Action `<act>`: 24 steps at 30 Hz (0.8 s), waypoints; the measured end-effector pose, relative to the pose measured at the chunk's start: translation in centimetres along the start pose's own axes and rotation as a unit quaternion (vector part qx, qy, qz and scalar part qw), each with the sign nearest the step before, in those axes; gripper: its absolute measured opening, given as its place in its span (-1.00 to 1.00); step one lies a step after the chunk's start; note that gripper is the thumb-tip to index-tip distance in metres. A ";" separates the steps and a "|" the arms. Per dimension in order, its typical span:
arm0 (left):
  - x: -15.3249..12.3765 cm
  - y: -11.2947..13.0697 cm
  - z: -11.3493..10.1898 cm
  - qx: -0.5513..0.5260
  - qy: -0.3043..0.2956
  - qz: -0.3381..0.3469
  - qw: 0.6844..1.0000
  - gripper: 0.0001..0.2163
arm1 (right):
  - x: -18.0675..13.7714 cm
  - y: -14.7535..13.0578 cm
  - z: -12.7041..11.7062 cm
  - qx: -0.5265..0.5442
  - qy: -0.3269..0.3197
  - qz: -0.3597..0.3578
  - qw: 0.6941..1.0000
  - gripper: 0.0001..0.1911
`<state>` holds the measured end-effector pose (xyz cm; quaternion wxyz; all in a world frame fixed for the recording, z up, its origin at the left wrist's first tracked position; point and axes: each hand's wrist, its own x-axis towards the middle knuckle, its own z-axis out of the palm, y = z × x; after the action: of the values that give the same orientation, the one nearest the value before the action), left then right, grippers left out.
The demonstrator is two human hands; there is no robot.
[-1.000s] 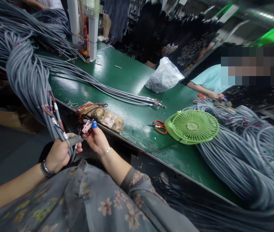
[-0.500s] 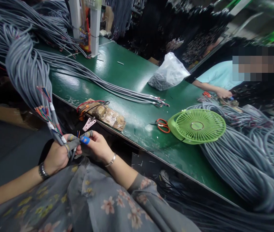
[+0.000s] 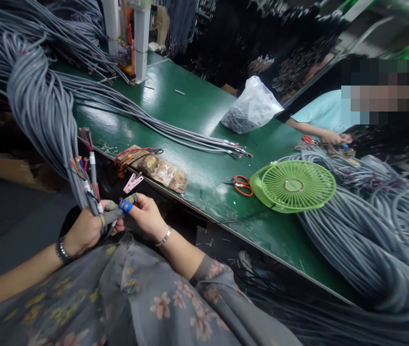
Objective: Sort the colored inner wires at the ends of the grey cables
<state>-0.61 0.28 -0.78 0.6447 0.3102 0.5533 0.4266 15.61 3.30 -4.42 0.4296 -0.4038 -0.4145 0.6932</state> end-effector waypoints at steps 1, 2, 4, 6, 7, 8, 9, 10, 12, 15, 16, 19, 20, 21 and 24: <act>0.0 -0.1 0.0 -0.015 0.008 0.005 1.000 -0.62 | 0.0 0.2 0.1 0.008 0.009 -0.004 1.000 -0.53; 0.1 -0.2 0.1 -0.029 0.015 0.011 0.999 -0.62 | 0.1 0.3 0.2 0.017 0.017 -0.008 1.000 -0.56; 0.3 -0.2 0.1 -0.048 0.027 0.022 0.998 -0.62 | 0.2 0.7 0.3 0.032 0.026 -0.012 0.999 -0.59; 0.4 -0.1 0.1 -0.056 0.035 0.030 0.997 -0.63 | 0.5 0.9 0.0 0.050 0.027 -0.007 0.998 -0.58; 0.4 0.0 0.1 -0.058 0.037 0.032 0.997 -0.64 | 0.7 1.0 -0.2 0.063 0.027 -0.002 0.998 -0.56; 0.4 0.1 0.2 -0.059 0.039 0.033 0.997 -0.64 | 0.8 0.9 -0.5 0.078 0.027 0.004 0.997 -0.54; 0.3 0.2 0.2 -0.059 0.039 0.033 0.997 -0.65 | 0.9 0.8 -0.7 0.094 0.025 0.011 0.995 -0.51; 0.3 0.3 0.3 -0.057 0.039 0.034 0.997 -0.64 | 1.0 0.7 -0.9 0.107 0.020 0.022 0.994 -0.48; 0.2 0.4 0.3 -0.051 0.034 0.034 0.998 -0.62 | 1.1 0.3 -1.2 0.115 -0.003 0.048 0.992 -0.43; 0.1 0.3 0.4 -0.036 0.027 0.037 0.998 -0.61 | 0.9 -0.2 -1.0 0.083 -0.039 0.060 0.994 -0.40; 0.1 0.2 0.4 -0.031 0.026 0.038 0.998 -0.62 | 0.9 -0.3 -0.8 0.070 -0.041 0.055 0.995 -0.41; 0.1 0.0 0.5 -0.018 0.028 0.043 0.998 -0.65 | 0.9 -0.4 0.0 0.049 -0.025 0.044 0.998 -0.44; 0.1 0.0 0.5 -0.014 0.029 0.044 0.999 -0.65 | 0.9 -0.4 0.2 0.047 -0.017 0.044 0.998 -0.44; 0.1 0.0 0.6 -0.010 0.030 0.045 0.998 -0.65 | 0.9 -0.4 0.4 0.045 -0.009 0.043 0.998 -0.43; 0.0 0.1 0.9 -0.010 0.034 0.043 0.998 -0.60 | 0.9 -0.1 0.8 0.046 0.013 0.034 0.998 -0.42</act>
<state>0.21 0.38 -0.49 0.6094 0.3127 0.5567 0.4699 14.66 4.03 -4.22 0.4294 -0.4063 -0.3625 0.7205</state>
